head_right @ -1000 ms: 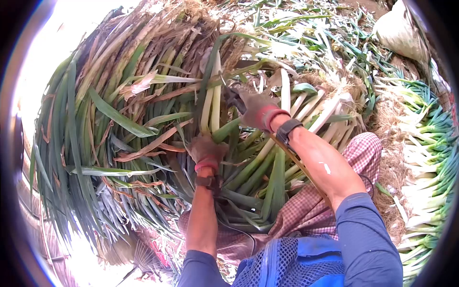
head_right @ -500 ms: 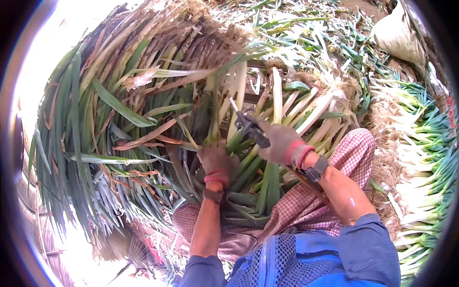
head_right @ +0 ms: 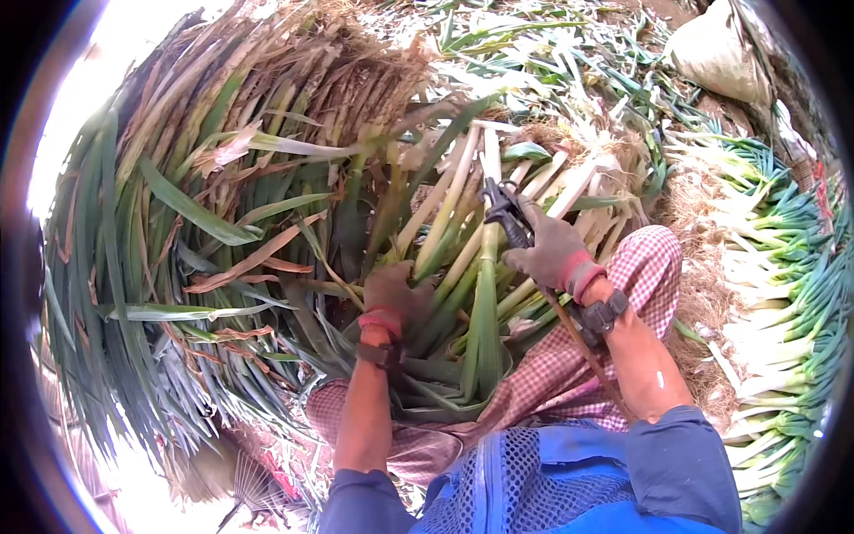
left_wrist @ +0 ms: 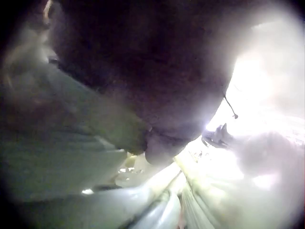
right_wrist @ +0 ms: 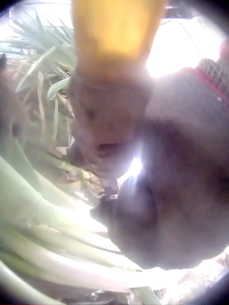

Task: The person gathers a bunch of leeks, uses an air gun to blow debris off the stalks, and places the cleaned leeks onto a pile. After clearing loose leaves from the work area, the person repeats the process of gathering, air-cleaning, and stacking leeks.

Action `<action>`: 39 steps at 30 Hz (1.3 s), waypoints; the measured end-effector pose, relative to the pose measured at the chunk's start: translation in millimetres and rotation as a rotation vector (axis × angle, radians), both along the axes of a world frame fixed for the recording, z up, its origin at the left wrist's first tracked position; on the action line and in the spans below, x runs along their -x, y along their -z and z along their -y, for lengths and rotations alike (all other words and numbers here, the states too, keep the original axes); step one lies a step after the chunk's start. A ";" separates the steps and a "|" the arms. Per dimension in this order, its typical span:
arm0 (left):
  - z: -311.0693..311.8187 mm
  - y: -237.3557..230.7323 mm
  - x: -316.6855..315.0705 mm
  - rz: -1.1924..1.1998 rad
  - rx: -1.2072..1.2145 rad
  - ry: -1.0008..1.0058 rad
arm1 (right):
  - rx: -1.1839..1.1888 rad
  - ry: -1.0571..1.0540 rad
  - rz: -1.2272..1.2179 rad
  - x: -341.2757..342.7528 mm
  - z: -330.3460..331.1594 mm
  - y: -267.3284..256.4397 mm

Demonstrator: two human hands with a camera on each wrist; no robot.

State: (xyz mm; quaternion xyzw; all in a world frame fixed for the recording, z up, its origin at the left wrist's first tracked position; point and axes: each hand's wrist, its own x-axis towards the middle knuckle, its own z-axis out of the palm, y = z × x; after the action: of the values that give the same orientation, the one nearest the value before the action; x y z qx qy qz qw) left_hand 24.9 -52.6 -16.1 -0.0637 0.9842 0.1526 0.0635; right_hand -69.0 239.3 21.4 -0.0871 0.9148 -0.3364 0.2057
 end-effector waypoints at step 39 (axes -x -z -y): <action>9.4 9.6 86.4 0.007 -0.841 -0.274 | -0.313 -0.127 0.255 68.4 61.7 23.6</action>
State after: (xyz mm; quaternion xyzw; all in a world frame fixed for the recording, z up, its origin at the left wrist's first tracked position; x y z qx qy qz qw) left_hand -61.5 -62.1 -25.7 -0.1626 0.8187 0.5467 0.0664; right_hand -137.3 177.6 -2.2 -0.0681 0.9152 -0.1848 0.3515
